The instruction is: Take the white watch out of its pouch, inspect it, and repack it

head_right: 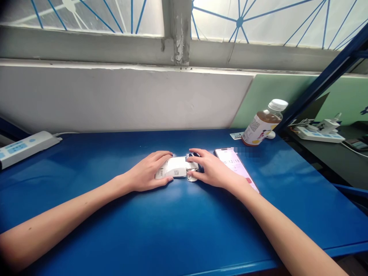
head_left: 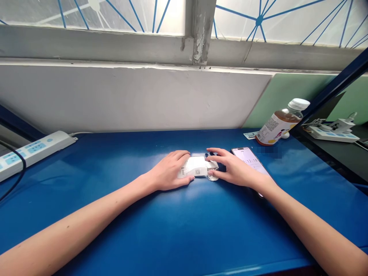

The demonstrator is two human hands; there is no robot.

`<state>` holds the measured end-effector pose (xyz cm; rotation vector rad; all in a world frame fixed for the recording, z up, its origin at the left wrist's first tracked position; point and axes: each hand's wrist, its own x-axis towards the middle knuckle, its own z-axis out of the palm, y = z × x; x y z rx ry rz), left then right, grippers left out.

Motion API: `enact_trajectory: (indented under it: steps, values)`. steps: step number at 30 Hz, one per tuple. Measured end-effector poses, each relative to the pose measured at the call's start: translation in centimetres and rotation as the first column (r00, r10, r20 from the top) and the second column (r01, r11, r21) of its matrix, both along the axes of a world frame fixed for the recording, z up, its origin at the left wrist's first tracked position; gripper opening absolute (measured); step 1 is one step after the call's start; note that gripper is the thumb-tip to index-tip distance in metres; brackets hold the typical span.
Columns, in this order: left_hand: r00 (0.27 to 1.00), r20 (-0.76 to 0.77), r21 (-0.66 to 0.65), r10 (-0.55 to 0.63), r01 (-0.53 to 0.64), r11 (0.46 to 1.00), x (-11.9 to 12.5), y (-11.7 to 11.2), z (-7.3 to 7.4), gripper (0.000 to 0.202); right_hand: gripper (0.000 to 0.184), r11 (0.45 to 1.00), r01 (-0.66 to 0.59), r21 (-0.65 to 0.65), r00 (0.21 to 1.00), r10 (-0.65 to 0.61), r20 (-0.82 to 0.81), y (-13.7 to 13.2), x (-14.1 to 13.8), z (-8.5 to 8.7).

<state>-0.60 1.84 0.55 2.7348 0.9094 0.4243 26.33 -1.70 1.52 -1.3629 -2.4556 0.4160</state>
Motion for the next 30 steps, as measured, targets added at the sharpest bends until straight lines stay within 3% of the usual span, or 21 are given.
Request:
enact_trajectory:
  steps: [10,15,23,30]
  values:
    - [1.000,0.009,-0.002,0.005,-0.005,1.000,-0.1,0.0,-0.1,0.056,0.035,0.993,-0.015,0.120,1.000,0.014,0.004,0.5,1.0,0.3]
    - [1.000,0.025,-0.003,0.006,-0.006,1.000,0.0,0.0,0.0,0.055,0.041,0.997,-0.013,0.082,1.000,0.013,0.005,0.2,0.5,0.0]
    - [1.000,0.003,-0.012,0.014,-0.014,1.000,0.0,0.1,0.1,0.057,0.029,1.000,-0.008,0.027,1.000,0.008,0.016,0.3,0.7,0.2]
    - [1.000,0.002,-0.025,0.002,-0.002,1.000,-0.1,0.2,0.1,0.057,0.022,0.997,0.048,0.060,0.996,-0.052,0.077,1.1,1.9,0.1]
